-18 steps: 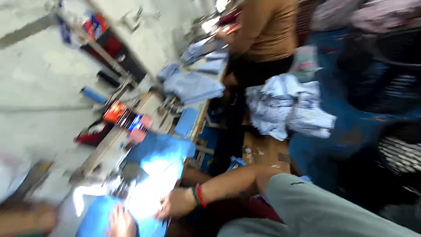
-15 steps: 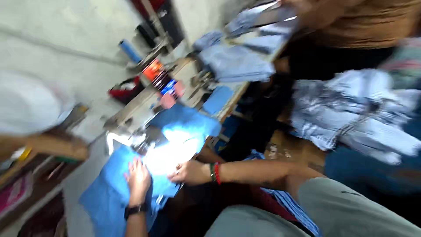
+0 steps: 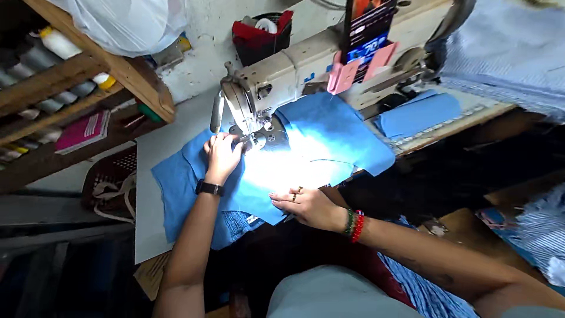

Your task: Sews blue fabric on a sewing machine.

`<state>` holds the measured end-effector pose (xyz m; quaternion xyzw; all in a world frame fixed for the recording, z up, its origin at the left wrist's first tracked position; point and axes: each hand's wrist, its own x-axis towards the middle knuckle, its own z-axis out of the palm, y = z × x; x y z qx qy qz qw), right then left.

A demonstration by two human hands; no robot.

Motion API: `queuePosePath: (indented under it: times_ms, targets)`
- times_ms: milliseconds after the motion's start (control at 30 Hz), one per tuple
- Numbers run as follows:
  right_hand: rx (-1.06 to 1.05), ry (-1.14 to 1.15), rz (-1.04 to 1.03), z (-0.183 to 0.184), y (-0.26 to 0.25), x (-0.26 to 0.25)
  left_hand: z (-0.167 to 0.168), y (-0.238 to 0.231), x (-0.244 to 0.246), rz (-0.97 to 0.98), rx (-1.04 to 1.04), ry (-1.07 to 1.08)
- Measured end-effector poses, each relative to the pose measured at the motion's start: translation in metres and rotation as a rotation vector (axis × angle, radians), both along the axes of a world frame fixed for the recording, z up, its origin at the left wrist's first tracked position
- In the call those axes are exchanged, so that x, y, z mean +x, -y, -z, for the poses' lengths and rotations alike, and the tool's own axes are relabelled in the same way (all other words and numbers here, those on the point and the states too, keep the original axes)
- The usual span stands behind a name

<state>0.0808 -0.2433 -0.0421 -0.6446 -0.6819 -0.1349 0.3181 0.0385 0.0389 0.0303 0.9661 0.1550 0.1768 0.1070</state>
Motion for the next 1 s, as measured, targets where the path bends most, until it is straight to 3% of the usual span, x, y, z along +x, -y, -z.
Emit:
queuePosePath:
  times_ms: [200, 300, 367, 533, 667, 767, 867, 1000]
  targets:
    - [-0.01, 0.007, 0.014, -0.001, 0.0, 0.0, -0.001, -0.011, 0.053, -0.002, -0.022, -0.168]
    - [-0.02, 0.004, 0.01, -0.001, 0.0, 0.001, 0.001, -0.069, 0.067, -0.051, -0.119, -0.061]
    - [-0.024, 0.009, 0.01, -0.001, 0.0, 0.001, -0.005, -0.101, 0.068, -0.076, -0.194, -0.1]
    - [-0.009, 0.021, 0.015, -0.003, -0.001, 0.001, -0.041, -0.103, 0.053, -0.031, -0.434, -0.344]
    - [-0.009, 0.025, 0.019, -0.003, 0.0, 0.0, -0.073, -0.077, 0.049, -0.141, -0.523, -0.516]
    - [-0.014, 0.024, 0.026, -0.003, -0.001, 0.0, -0.052, -0.101, 0.059, -0.095, -0.467, -0.54]
    - [-0.023, 0.017, 0.023, -0.003, 0.0, 0.0, -0.027, -0.121, 0.062, 0.02, -0.396, -0.416]
    - [-0.053, 0.003, 0.038, -0.008, 0.001, 0.0, -0.009, -0.119, 0.071, -0.078, -0.255, -0.405]
